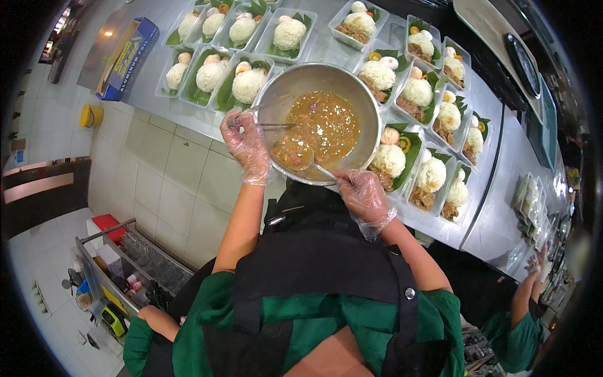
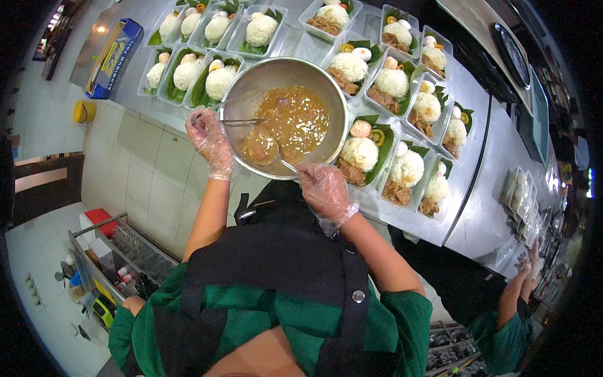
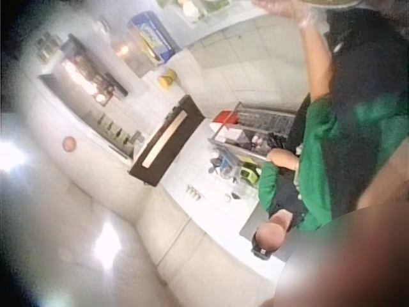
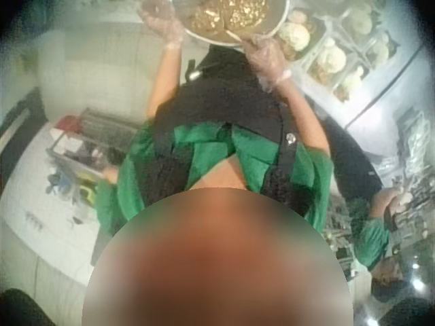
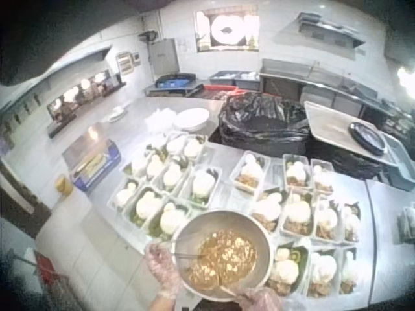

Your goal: The person assembles individual meal portions in a commercial kitchen. They scoop a brown sauce from a metal bowl into plastic containers that already contain rice and other ingredients, then place lids on the containers. A coworker assists by handling containers nearby.

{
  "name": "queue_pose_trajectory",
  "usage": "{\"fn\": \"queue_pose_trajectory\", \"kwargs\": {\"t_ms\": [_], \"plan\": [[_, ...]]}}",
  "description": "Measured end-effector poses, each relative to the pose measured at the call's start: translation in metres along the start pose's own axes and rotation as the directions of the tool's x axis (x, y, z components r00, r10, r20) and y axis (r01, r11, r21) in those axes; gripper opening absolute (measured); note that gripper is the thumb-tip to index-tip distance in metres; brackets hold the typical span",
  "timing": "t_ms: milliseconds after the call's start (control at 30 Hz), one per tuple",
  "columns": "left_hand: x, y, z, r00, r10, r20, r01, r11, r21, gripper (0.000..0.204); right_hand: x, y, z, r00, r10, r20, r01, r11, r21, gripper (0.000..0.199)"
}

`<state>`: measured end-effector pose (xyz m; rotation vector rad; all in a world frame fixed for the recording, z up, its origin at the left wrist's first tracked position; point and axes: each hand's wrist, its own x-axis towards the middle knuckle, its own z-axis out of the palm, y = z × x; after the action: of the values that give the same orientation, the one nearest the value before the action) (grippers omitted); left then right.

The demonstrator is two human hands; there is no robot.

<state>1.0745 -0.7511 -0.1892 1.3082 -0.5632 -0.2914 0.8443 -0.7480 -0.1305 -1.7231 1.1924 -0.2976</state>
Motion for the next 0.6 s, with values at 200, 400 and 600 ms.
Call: {"fn": "queue_pose_trajectory", "kwargs": {"t_ms": [200,400,600], "plan": [[0.003,-0.032,-0.03,0.998,0.068,-0.003,-0.068,0.996,0.066,0.024,-0.003,0.01,0.013,0.993,-0.095,-0.073,0.091,0.994,-0.054,0.021],[0.004,-0.022,-0.022,1.0,0.023,-0.017,-0.021,0.989,0.147,0.025,-0.023,0.004,-0.016,0.995,-0.015,-0.096,0.027,0.992,0.126,0.022],[0.009,-0.024,-0.02,0.998,0.053,-0.042,-0.046,0.986,0.162,0.024,-0.067,0.013,-0.068,0.978,-0.027,-0.209,0.041,0.997,0.062,0.022]]}}
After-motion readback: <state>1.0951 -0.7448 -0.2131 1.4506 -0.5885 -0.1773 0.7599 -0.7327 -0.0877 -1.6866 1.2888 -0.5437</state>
